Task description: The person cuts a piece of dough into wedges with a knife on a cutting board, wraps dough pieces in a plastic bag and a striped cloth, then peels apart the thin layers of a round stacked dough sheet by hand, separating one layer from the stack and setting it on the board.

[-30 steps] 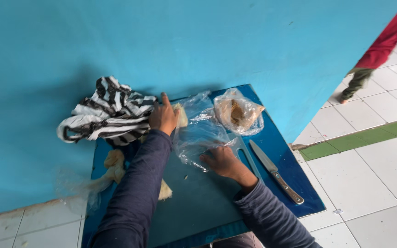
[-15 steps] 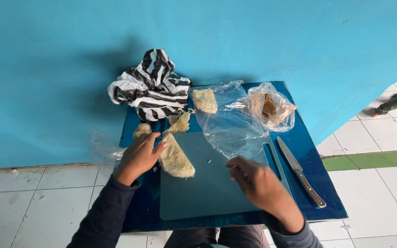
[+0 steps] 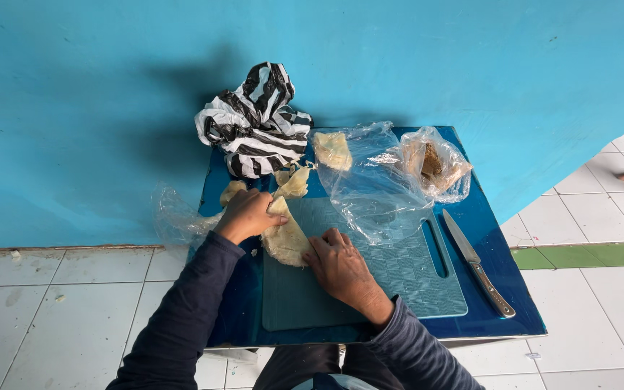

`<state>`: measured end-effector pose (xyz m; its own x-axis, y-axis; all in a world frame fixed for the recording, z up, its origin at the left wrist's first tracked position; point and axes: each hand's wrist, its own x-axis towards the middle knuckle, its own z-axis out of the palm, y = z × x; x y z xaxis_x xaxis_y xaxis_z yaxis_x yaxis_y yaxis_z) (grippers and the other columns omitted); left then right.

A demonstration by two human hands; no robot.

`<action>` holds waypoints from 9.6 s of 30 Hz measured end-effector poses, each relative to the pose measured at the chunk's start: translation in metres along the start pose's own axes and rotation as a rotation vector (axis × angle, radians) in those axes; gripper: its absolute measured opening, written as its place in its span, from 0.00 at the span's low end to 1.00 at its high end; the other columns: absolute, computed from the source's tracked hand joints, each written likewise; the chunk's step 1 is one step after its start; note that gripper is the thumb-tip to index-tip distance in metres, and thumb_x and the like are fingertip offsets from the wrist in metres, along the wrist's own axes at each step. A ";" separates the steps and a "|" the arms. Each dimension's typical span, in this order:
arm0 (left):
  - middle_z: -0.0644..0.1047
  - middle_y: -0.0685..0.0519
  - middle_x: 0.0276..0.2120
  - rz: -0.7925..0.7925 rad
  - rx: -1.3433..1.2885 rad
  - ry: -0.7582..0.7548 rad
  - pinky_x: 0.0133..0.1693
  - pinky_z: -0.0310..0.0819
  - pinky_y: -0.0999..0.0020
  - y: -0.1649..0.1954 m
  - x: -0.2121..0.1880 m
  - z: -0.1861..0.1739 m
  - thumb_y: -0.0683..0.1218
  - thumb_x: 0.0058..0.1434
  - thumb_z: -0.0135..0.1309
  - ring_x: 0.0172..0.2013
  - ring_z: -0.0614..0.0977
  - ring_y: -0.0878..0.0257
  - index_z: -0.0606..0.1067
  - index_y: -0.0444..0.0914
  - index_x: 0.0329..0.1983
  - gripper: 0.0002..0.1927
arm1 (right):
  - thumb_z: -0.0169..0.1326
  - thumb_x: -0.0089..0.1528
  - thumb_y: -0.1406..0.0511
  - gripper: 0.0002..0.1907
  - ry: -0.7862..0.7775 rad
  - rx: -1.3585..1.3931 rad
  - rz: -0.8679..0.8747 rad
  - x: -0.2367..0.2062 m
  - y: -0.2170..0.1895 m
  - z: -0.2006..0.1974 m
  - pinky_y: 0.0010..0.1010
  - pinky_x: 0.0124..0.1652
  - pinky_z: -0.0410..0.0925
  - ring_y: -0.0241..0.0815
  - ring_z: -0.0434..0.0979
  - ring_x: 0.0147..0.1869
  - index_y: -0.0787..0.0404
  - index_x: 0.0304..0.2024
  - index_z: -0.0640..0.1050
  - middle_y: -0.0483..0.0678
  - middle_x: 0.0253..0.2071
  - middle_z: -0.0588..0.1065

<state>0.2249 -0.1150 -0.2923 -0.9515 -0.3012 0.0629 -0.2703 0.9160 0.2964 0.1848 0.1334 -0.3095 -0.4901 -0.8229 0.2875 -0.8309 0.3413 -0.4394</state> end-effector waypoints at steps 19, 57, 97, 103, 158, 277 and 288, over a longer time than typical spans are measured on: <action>0.80 0.46 0.44 0.046 -0.354 -0.029 0.44 0.76 0.59 0.000 -0.007 0.003 0.52 0.56 0.65 0.43 0.84 0.53 0.68 0.37 0.49 0.25 | 0.55 0.66 0.54 0.21 -0.048 0.089 0.075 0.001 0.000 -0.009 0.47 0.53 0.70 0.56 0.75 0.53 0.60 0.55 0.79 0.57 0.48 0.73; 0.80 0.48 0.47 0.110 -1.000 -0.273 0.39 0.86 0.69 0.099 -0.092 0.049 0.50 0.63 0.60 0.44 0.85 0.63 0.74 0.33 0.53 0.20 | 0.62 0.61 0.58 0.18 -0.398 0.667 0.251 -0.043 0.085 -0.088 0.27 0.34 0.75 0.36 0.81 0.36 0.63 0.48 0.79 0.46 0.35 0.81; 0.82 0.50 0.37 0.422 -0.666 -0.492 0.37 0.79 0.63 0.085 -0.029 0.035 0.55 0.59 0.64 0.35 0.86 0.59 0.73 0.37 0.52 0.24 | 0.46 0.65 0.72 0.22 0.416 0.110 0.786 -0.219 0.088 -0.083 0.30 0.26 0.69 0.38 0.72 0.23 0.70 0.62 0.65 0.55 0.31 0.70; 0.83 0.51 0.34 0.337 -0.865 -0.597 0.35 0.81 0.64 0.081 -0.029 0.035 0.51 0.59 0.64 0.34 0.87 0.59 0.72 0.38 0.52 0.22 | 0.63 0.55 0.66 0.17 0.155 -0.046 0.639 -0.217 0.023 -0.003 0.29 0.33 0.80 0.33 0.86 0.34 0.52 0.48 0.81 0.42 0.32 0.81; 0.55 0.42 0.69 0.800 -0.416 -0.328 0.65 0.42 0.40 0.077 -0.019 0.061 0.63 0.49 0.69 0.70 0.52 0.41 0.74 0.56 0.62 0.35 | 0.39 0.73 0.59 0.17 -0.927 0.139 0.897 -0.092 0.000 -0.084 0.34 0.32 0.81 0.42 0.87 0.36 0.64 0.57 0.60 0.49 0.35 0.81; 0.44 0.50 0.76 0.591 -0.186 -0.583 0.57 0.15 0.10 0.084 -0.013 0.051 0.67 0.52 0.66 0.73 0.30 0.30 0.66 0.68 0.64 0.36 | 0.41 0.72 0.65 0.08 -0.665 0.013 0.770 -0.088 -0.019 -0.074 0.33 0.21 0.73 0.39 0.81 0.23 0.64 0.50 0.65 0.45 0.20 0.74; 0.44 0.51 0.77 0.551 -0.221 -0.604 0.57 0.14 0.12 0.081 -0.009 0.052 0.69 0.54 0.61 0.74 0.29 0.34 0.68 0.66 0.63 0.33 | 0.43 0.69 0.67 0.12 -0.691 -0.002 0.640 -0.099 -0.003 -0.069 0.32 0.19 0.72 0.42 0.81 0.22 0.66 0.53 0.63 0.46 0.20 0.74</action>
<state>0.2043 -0.0246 -0.3188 -0.8706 0.4246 -0.2485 0.2306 0.7984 0.5562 0.2176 0.2447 -0.2777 -0.5896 -0.5654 -0.5768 -0.4584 0.8222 -0.3375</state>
